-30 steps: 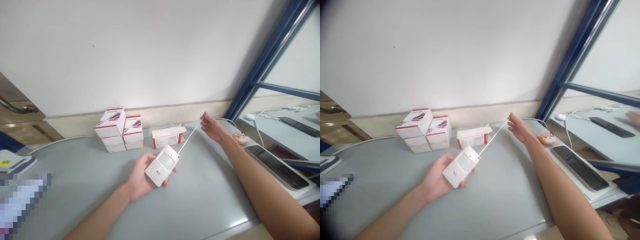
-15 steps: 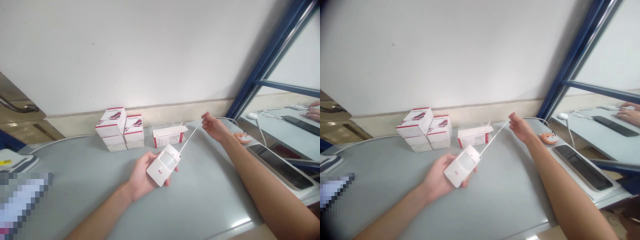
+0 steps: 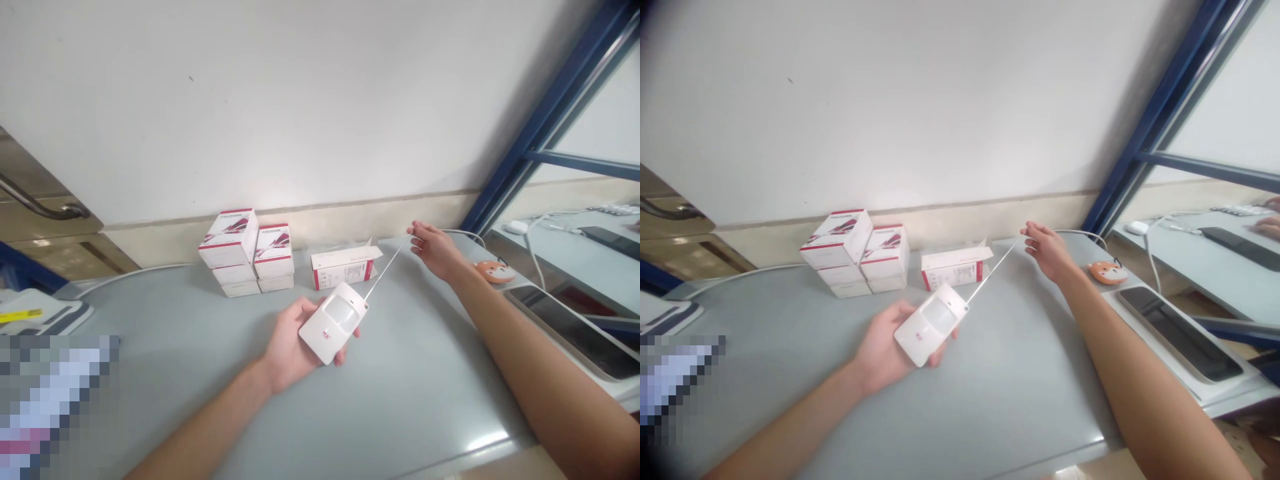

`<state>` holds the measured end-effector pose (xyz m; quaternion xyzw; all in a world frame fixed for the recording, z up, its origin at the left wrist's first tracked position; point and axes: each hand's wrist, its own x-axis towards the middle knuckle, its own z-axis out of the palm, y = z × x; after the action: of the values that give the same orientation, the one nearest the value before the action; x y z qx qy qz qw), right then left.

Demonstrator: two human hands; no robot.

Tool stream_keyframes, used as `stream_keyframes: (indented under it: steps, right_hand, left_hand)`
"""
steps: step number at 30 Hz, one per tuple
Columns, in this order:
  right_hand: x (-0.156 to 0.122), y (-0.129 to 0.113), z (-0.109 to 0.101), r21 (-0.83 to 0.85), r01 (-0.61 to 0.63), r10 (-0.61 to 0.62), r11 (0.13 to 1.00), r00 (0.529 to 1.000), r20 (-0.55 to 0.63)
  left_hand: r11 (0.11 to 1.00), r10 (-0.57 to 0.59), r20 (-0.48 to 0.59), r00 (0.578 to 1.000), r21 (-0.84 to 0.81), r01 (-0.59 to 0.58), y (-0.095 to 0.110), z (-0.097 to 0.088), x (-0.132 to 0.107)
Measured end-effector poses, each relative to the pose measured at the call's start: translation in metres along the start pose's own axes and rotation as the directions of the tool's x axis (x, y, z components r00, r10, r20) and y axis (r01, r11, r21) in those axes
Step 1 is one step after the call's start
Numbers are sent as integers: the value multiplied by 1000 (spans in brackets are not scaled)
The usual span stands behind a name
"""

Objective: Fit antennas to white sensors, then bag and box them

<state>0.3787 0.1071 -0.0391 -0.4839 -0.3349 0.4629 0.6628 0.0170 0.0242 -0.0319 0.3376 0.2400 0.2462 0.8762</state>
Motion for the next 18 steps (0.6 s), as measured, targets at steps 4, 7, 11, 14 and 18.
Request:
stream_keyframes:
  steps: [4, 7, 11, 14, 18]
  right_hand:
    - [0, 3, 2, -90, 59, -65, 994, 996, -66]
    - [-1, -2, 3, -52, 45, -45, 998, 999, -9]
    - [-1, -7, 4, 58, 5, -10, 998, 996, 88]
    - [-1, -4, 4, 2, 31, -31, 1000, 1000, 1]
    - [0, 6, 7, -227, 147, -180, 963, 975, -130]
  left_hand:
    - [1000, -2, -3, 1000, -13, 1, 0, 0, 0]
    - [1000, 5, -3, 1000, 0, -5, 0, 1, 0]
    - [1000, 18, -4, 1000, -3, -18, 0, 2, -1]
    - [1000, 11, 3, 1000, 2, -11, 0, 2, -1]
    - [999, 11, -2, 1000, 39, -11, -1, -1, -1]
